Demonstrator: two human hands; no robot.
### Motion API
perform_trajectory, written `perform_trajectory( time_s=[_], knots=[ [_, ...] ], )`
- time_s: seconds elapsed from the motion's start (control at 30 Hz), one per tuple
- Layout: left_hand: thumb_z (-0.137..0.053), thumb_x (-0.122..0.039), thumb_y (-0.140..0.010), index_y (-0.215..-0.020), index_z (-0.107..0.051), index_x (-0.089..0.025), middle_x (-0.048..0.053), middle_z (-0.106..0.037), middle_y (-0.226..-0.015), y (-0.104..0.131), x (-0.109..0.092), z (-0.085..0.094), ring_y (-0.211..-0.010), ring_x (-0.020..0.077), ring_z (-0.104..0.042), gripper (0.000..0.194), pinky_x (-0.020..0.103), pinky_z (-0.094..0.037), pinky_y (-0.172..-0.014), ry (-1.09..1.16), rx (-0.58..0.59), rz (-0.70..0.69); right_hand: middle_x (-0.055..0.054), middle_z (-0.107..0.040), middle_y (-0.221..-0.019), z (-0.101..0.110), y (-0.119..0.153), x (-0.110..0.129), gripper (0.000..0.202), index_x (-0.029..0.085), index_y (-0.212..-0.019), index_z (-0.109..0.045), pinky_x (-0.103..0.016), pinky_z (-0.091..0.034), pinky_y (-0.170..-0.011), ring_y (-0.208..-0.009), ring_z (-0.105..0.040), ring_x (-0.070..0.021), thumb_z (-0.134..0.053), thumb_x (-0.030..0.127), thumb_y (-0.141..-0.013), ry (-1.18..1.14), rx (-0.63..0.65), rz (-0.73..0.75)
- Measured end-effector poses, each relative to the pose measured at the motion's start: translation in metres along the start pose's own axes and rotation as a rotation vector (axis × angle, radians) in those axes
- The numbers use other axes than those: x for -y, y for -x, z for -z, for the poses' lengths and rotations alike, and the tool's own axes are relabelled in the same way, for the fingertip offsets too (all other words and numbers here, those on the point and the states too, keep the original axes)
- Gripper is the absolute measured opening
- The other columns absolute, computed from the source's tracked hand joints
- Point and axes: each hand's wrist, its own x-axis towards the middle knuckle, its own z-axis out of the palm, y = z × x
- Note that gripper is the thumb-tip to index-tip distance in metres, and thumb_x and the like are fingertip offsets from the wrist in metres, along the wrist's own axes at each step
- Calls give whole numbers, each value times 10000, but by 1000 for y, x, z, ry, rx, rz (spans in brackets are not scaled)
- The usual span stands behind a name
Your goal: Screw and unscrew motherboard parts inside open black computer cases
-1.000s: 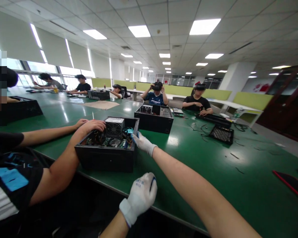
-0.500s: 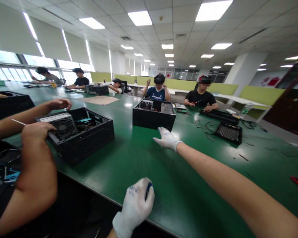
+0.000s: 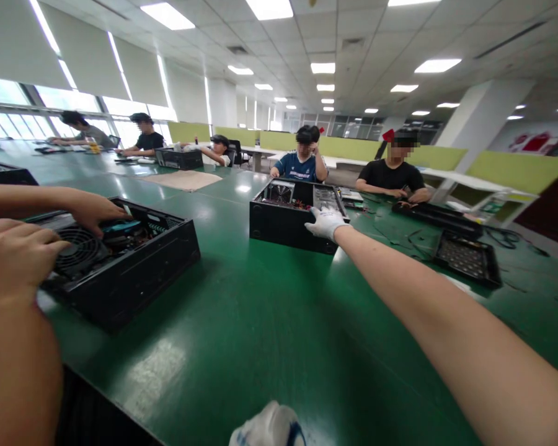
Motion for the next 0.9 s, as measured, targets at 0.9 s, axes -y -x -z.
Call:
perform_trajectory(
  time_s=[0.9],
  knots=[
    [-499, -318, -1029, -1014, -623, -230, 40, -687, -873, 40, -42, -60, -769, 188, -685, 153, 331, -566, -705, 58, -121, 68, -153, -639, -1153, 74, 271, -21, 401, 139, -1172, -722, -389, -421, -972, -1089, -552, -287, -508, 416, -976, 62, -145, 367]
  ],
)
